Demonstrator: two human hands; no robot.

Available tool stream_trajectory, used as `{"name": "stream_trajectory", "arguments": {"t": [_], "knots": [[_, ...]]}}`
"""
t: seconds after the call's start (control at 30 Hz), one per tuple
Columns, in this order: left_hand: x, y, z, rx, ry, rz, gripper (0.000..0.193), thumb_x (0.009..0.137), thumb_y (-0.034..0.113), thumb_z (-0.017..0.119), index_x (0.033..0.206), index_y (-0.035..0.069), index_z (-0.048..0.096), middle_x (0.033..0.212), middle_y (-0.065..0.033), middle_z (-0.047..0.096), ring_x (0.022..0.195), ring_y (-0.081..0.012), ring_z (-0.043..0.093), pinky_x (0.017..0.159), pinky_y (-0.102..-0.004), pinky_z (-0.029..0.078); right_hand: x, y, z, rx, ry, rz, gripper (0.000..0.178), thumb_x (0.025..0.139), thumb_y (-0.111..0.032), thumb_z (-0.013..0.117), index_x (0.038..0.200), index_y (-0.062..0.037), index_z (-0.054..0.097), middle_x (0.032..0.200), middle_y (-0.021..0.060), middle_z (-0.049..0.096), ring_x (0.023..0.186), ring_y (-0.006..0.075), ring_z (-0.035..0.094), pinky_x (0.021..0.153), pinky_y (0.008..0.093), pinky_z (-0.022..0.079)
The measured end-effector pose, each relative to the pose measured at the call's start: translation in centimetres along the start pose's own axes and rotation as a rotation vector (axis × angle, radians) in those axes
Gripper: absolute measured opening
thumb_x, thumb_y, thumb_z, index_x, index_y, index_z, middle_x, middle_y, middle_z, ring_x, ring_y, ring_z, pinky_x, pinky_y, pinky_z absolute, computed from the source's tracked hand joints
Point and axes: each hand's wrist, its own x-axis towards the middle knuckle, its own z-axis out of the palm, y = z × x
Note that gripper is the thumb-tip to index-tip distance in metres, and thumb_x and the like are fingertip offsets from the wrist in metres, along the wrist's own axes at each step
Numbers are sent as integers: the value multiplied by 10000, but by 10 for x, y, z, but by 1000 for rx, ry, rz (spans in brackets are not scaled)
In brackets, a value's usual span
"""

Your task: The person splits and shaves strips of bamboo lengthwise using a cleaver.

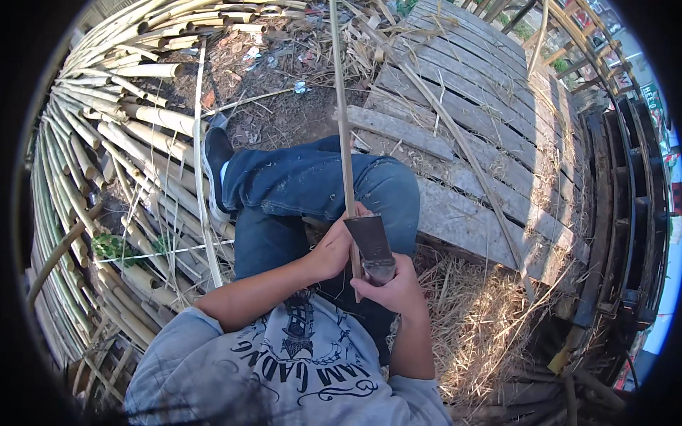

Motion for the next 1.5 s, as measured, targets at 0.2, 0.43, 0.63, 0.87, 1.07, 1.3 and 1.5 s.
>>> {"name": "stream_trajectory", "arguments": {"t": [0.2, 0.43, 0.63, 0.87, 1.07, 1.3, 1.5], "knots": [[19, 49, -16, 227, -215, -72, 422, 976, 408, 392, 984, 19, 556, 935, -57, 548, 888, -121, 485, 786, -261, 371, -15, -5, -53, 92, 79, -1, 289, 614, -68, 832, 741, -44, 573, 747, -3, 593, 670, 47, 524, 598, 219, 435], [-41, 61, -96, 582, -212, -237, 181, 841, 155, 648, 748, 17, 575, 793, -74, 604, 721, -71, 483, 612, -250, 329, -41, 23, -102, 27, -151, 143, 396, 605, -135, 860, 882, 3, 612, 794, 20, 605, 682, 70, 544, 603, 207, 434], [-18, 87, -47, 1934, -201, 143, 547, 695, 210, 747, 1162, 55, 507, 1176, -137, 520, 1191, -352, 448, 1000, -479, 332, -49, 52, -120, 65, -327, 239, 379, 626, -182, 858, 854, 1, 616, 745, 11, 621, 677, 53, 562, 573, 215, 456], [-36, 61, -81, 1403, -424, -523, 342, 791, 284, 693, 854, -33, 582, 756, -193, 584, 724, -356, 546, 692, -391, 437, -45, 79, -135, 208, -327, 162, 328, 640, -133, 837, 836, 10, 616, 755, 27, 635, 662, 68, 576, 594, 230, 471], [-60, 50, -100, 1213, -287, -544, 469, 850, 286, 676, 589, -20, 435, 471, -71, 301, 459, -132, 279, 427, -314, 244, -64, 63, -158, -120, 383, 244, 240, 728, -146, 780, 828, -3, 615, 727, 11, 617, 638, 65, 554, 573, 250, 448], [-66, 23, -46, 839, -101, -764, 430, 944, 277, 571, 637, -19, 510, 509, 50, 357, 529, -49, 306, 446, -277, 275, -67, 62, -80, -807, 770, -358, 273, 631, -54, 725, 876, -32, 606, 675, 68, 561, 559, 219, 545, 543, 311, 452], [-68, -4, -25, 713, 7, -628, 427, 956, 293, 552, 666, -20, 545, 531, 43, 409, 535, -43, 346, 463, -263, 304, -27, 80, -65, -1035, 640, -265, 354, 575, -65, 723, 910, -59, 609, 728, 85, 539, 687, 279, 564, 615, 378, 460]]}}
